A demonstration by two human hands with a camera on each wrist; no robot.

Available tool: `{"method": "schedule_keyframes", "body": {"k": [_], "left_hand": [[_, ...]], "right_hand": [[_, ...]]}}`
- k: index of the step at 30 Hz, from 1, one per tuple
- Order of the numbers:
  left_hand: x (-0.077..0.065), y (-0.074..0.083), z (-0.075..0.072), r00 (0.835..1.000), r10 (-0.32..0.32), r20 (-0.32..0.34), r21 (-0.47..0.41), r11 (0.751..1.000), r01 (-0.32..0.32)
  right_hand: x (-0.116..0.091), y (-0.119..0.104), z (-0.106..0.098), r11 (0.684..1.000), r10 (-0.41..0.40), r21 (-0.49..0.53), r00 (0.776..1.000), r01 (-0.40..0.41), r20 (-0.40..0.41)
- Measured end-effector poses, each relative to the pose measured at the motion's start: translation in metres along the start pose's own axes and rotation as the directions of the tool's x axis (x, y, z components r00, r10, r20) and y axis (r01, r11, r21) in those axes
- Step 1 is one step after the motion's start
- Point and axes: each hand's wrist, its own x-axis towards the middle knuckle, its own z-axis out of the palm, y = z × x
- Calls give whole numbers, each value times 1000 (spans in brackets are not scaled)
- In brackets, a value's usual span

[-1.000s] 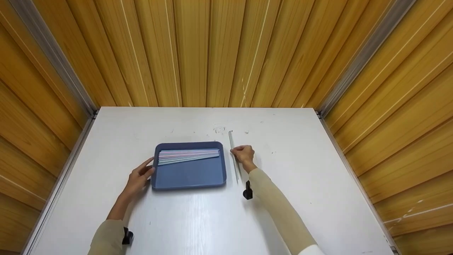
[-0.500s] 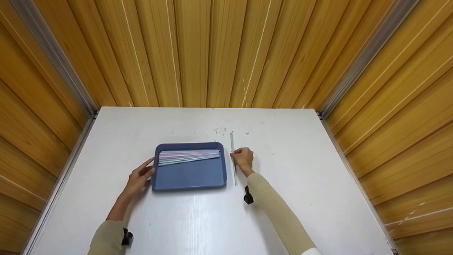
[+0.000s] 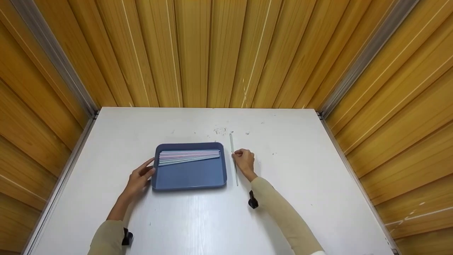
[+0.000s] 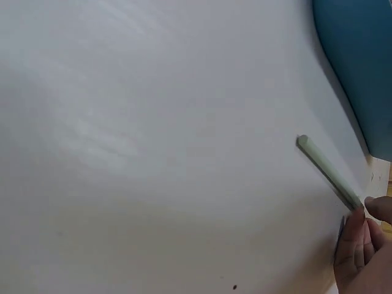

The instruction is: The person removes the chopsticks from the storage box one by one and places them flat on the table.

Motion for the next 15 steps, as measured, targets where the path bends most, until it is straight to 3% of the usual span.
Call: {"method": "schedule_keyframes", "body": {"k": [4, 9, 15], "left_hand": [[0, 0, 1, 1000, -14, 2, -10, 1000, 14], [1, 0, 1, 1000, -16, 8, -12, 1000, 16], [1, -1, 0, 1000, -22, 3, -5, 1000, 22]], "right_hand": [[-1, -1, -6, 992, -126, 29, 992, 125, 11], [3, -11, -16, 943, -305, 150, 952, 296, 37], [6, -42, -21, 897, -411, 221, 906, 383, 103]]}}
